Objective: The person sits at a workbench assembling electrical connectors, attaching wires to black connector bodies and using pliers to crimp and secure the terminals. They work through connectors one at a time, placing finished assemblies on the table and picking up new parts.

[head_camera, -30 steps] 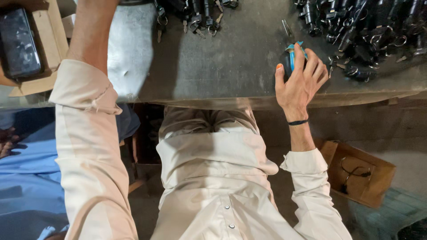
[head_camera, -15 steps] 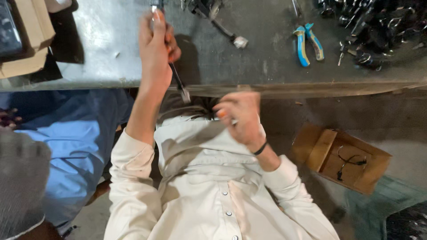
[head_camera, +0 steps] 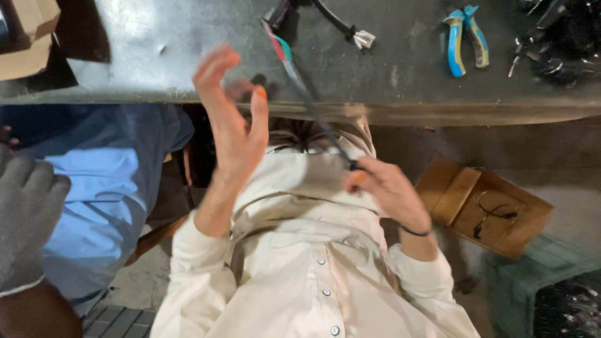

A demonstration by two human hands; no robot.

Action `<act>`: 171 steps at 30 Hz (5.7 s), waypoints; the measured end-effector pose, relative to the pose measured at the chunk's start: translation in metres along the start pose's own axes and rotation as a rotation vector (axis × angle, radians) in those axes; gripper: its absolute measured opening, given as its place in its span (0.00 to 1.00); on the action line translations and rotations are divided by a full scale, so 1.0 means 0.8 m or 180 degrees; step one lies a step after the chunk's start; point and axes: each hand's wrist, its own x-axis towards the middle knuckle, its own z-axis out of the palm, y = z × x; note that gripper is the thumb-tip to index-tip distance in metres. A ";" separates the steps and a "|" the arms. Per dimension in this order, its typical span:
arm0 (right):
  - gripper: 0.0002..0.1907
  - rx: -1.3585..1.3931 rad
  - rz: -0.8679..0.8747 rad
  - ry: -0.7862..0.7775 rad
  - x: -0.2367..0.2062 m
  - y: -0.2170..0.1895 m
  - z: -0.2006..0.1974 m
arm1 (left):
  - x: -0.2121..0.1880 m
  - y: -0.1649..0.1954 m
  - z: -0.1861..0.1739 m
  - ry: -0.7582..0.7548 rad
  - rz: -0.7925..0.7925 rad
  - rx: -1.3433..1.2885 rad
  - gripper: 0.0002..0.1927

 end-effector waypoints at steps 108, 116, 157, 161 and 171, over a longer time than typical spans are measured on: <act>0.13 -0.2427 -0.1591 -0.1123 0.024 -0.104 0.017 | -0.136 -0.020 0.011 -0.2524 -0.1746 -0.1530 0.14; 0.11 -0.1117 -0.1836 -0.0562 0.042 -0.037 0.002 | -0.151 -0.034 0.024 -0.2184 -0.1508 -0.2118 0.14; 0.13 -0.1461 -0.1114 -0.0321 0.028 -0.041 0.003 | -0.161 -0.029 0.070 -0.2042 -0.3456 -0.4678 0.25; 0.15 -0.1289 -0.0953 -0.0154 0.028 -0.042 0.004 | -0.151 -0.021 0.066 -0.2083 -0.3256 -0.4745 0.31; 0.08 -0.1073 -0.0886 -0.0411 0.025 -0.039 -0.001 | -0.151 -0.004 0.060 -0.2227 -0.3413 -0.4514 0.37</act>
